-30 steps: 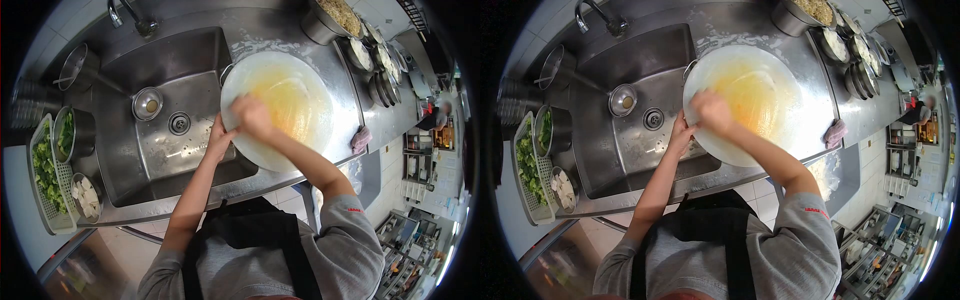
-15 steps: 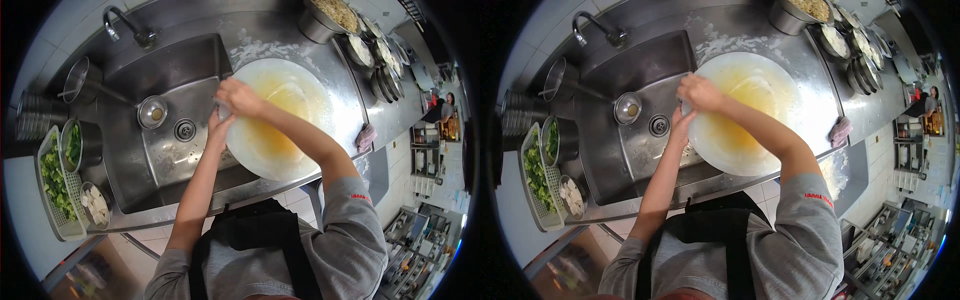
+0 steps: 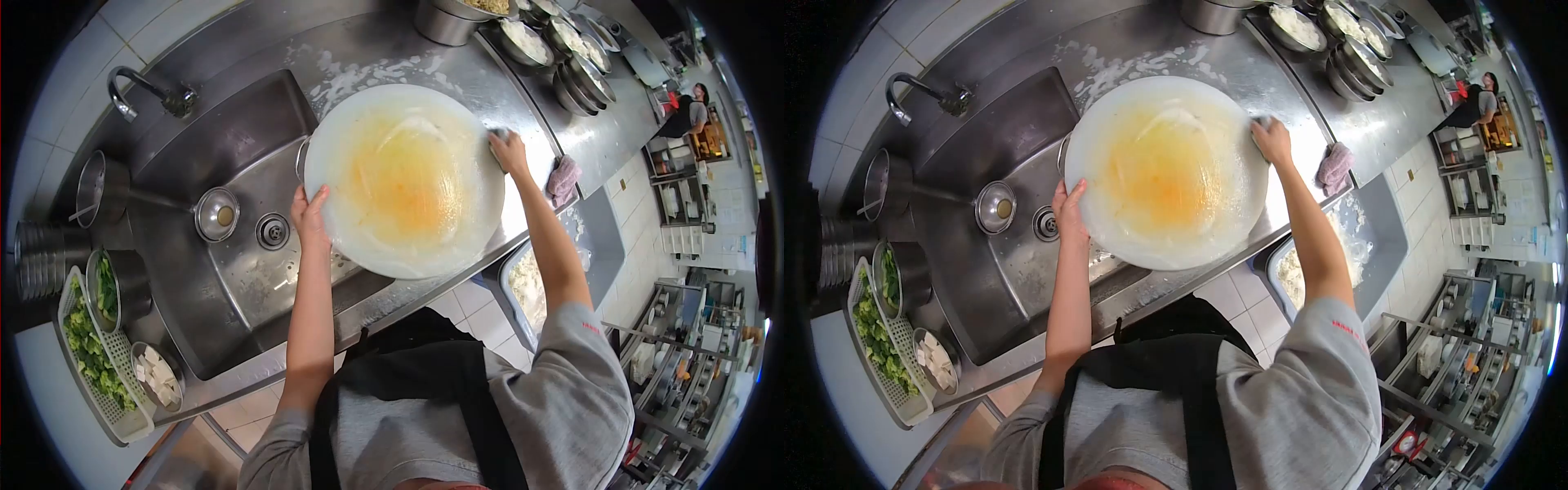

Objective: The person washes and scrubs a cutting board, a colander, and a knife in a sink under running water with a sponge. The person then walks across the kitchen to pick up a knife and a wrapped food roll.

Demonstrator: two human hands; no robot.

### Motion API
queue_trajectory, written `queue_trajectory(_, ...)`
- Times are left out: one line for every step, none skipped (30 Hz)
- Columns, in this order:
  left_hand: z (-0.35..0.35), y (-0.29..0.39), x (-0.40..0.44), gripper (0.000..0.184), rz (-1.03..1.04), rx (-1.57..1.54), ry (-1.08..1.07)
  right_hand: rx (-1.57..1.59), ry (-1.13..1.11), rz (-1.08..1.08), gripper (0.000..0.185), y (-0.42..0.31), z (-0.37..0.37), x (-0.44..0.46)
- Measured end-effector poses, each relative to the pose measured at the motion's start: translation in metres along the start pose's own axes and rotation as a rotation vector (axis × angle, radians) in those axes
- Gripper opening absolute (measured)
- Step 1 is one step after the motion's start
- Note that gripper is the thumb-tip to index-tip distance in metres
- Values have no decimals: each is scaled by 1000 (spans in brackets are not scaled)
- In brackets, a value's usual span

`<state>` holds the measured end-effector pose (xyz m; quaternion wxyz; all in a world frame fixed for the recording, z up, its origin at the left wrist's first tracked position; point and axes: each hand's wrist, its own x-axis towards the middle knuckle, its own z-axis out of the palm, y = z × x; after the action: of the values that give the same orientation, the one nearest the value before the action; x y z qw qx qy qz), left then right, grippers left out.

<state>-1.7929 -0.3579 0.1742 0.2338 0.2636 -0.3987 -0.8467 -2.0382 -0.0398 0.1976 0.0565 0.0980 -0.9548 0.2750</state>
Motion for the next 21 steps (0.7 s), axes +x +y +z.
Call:
queue_trajectory(0,-5,7,27,9,-3,8,74,-57,107,48,2,-8,-19)
queue_trajectory(-2,-16,18,28,46,-23,4,109,81,195,47,-10,-12,-43)
queue_trajectory(-3,-17,27,30,95,-42,14,152,114,297,46,-8,-8,-58)
queue_trajectory(10,-12,24,30,64,-33,75,172,132,252,43,-16,-8,-72)
queue_trajectory(15,-19,27,33,140,7,163,153,225,239,41,-27,-2,-88)
queue_trajectory(25,-11,12,44,128,249,272,98,240,228,41,-33,5,-95)
queue_trajectory(32,-18,3,58,158,149,350,83,155,279,43,-49,2,-102)
queue_trajectory(41,-19,-14,66,141,162,395,41,178,206,48,9,37,-88)
queue_trajectory(33,-51,-13,64,146,-3,328,98,203,154,55,-10,34,-97)
queue_trajectory(29,-85,-13,59,102,24,417,122,155,152,57,-5,36,-93)
queue_trajectory(29,-65,-37,57,69,140,365,17,297,116,58,-10,37,-94)
queue_trajectory(23,-49,-55,54,47,168,254,86,190,121,55,-19,26,-92)
queue_trajectory(4,-59,-55,47,1,91,48,-10,223,21,51,-3,27,-78)
queue_trajectory(-3,-42,-61,44,-86,33,58,-119,251,-43,45,2,25,-67)
queue_trajectory(-7,-24,-67,40,-175,-26,54,-100,209,-69,43,-9,17,-63)
queue_trajectory(-10,-10,-65,40,-151,-33,83,-110,196,-143,42,3,22,-44)
queue_trajectory(-10,4,-54,36,-74,-66,141,-126,191,-206,42,21,29,-19)
queue_trajectory(-9,12,-41,32,-4,-102,190,-123,187,-219,42,17,33,-8)
queue_trajectory(-9,3,-26,32,-3,-109,190,22,106,-163,42,11,35,2)
queue_trajectory(-9,-16,-9,29,72,14,216,161,31,-100,43,9,32,11)
queue_trajectory(-4,-31,4,26,148,138,234,290,2,-129,46,15,41,19)
